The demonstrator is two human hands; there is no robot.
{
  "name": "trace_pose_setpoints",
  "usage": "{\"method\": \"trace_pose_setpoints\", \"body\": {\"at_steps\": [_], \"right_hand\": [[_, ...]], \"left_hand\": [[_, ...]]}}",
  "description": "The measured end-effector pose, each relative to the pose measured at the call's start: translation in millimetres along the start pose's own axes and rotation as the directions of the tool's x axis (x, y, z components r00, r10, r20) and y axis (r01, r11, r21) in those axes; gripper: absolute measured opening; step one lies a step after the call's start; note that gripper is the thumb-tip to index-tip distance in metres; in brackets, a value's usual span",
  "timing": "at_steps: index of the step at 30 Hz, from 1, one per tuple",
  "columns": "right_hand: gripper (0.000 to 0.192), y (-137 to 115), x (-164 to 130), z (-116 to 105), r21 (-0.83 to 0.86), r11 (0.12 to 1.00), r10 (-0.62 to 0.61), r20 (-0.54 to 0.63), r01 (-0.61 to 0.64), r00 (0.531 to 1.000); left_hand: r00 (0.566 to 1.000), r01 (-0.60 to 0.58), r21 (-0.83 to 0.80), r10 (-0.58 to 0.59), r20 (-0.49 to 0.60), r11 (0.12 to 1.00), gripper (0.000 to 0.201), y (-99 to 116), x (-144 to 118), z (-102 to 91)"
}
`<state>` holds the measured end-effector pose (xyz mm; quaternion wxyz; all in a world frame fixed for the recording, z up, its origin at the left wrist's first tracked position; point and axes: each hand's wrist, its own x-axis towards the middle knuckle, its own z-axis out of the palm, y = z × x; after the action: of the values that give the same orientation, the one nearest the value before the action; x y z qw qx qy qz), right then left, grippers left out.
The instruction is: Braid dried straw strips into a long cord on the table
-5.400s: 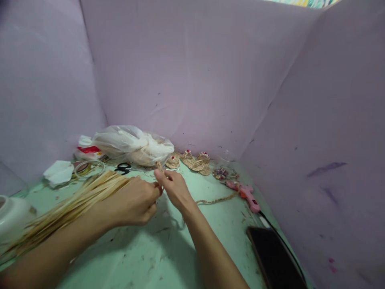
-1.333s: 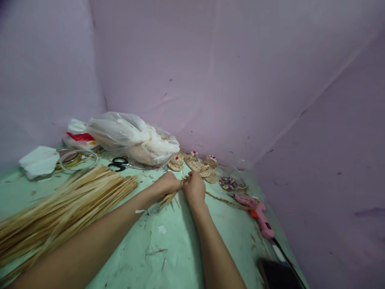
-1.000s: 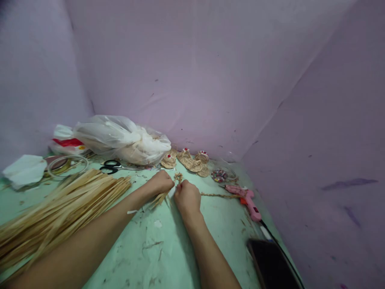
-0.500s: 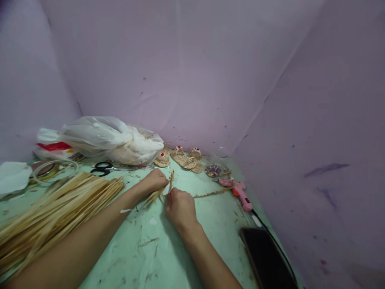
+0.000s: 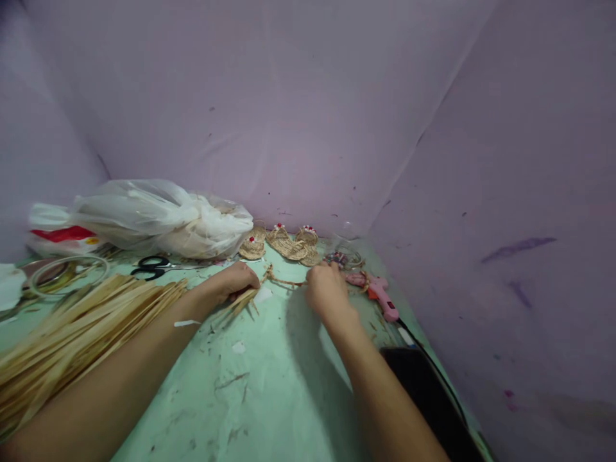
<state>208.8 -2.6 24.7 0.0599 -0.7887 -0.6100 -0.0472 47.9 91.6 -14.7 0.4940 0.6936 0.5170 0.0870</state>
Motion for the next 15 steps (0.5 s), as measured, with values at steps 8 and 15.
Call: {"method": "trace_pose_setpoints", "body": {"at_steps": [8,15], "right_hand": [[0.012,-54,16,22,0.834,0.347,0.098,0.422,-0.428,0.901],[0.011,-51,19,31,0.796,0.081,-0.058,0.605,-0.6,0.794]], "left_hand": [[0.983,0.113,-0.067,-0.102,0.155,0.991,0.016,4,3,-7.5],[0.947,0.205,-0.16,-0.154,0.284,0.966,0.018,11,1,-10.8]]}}
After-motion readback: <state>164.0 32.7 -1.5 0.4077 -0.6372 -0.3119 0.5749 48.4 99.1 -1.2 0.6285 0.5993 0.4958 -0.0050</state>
